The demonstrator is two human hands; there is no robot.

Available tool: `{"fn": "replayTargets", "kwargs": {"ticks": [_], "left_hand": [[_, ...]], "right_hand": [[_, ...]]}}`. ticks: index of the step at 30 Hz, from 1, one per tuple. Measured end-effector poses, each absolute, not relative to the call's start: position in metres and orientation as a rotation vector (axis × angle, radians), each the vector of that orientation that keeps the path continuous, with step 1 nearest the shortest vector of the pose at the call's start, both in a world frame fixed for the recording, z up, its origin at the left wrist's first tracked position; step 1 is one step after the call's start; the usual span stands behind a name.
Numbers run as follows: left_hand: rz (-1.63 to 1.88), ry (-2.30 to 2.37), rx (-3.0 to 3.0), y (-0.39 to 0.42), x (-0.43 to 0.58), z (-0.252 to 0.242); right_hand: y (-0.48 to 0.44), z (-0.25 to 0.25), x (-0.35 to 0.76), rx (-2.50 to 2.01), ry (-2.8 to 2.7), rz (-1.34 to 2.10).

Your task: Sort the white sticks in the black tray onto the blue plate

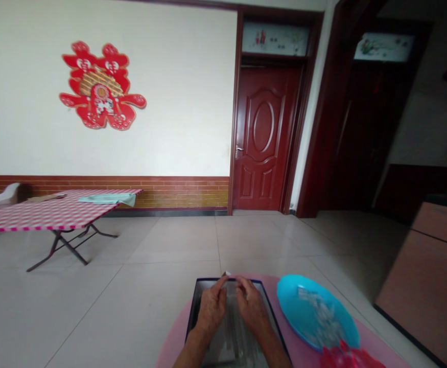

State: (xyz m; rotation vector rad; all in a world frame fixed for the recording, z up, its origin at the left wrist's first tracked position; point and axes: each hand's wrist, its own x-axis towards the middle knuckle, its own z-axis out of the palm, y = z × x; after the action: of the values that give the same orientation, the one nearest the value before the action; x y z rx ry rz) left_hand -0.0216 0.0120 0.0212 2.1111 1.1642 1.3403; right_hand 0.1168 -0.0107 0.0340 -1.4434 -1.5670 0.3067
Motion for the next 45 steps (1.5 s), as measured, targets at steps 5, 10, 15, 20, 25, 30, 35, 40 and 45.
{"fn": "replayTargets", "kwargs": {"ticks": [5,10,15,20,25,30,35,40,45], "left_hand": [[1.354,1.136,2.152,0.014,-0.022,0.016],[1.375,1.164,2.160,0.014,-0.021,0.016],[1.363,1.158,2.180,0.015,-0.021,0.014],[1.317,1.153,2.212,0.016,-0.022,0.009],[1.263,1.138,2.239,0.017,-0.023,0.007],[1.250,1.128,2.239,0.017,-0.022,0.008],[1.248,1.109,2.259,0.016,-0.021,0.006],[1.272,1.094,2.277,0.015,-0.021,0.006],[1.258,1.039,2.255,0.012,-0.017,0.010]], "right_hand": [[0.000,0.049,0.131,-1.705,-1.636,0.191],[0.004,0.067,0.184,-1.912,-1.643,0.144],[-0.016,0.065,0.267,-2.116,-1.594,0.082],[-0.048,0.077,0.327,-2.205,-1.592,0.146],[-0.109,0.092,0.340,-2.098,-1.726,0.362],[-0.170,0.062,0.330,-2.107,-1.892,0.445],[-0.188,0.013,0.325,-2.384,-1.863,-0.206],[-0.187,-0.011,0.327,-2.332,-1.893,-0.328],[-0.159,0.027,0.312,-2.334,-1.670,-0.055]]}}
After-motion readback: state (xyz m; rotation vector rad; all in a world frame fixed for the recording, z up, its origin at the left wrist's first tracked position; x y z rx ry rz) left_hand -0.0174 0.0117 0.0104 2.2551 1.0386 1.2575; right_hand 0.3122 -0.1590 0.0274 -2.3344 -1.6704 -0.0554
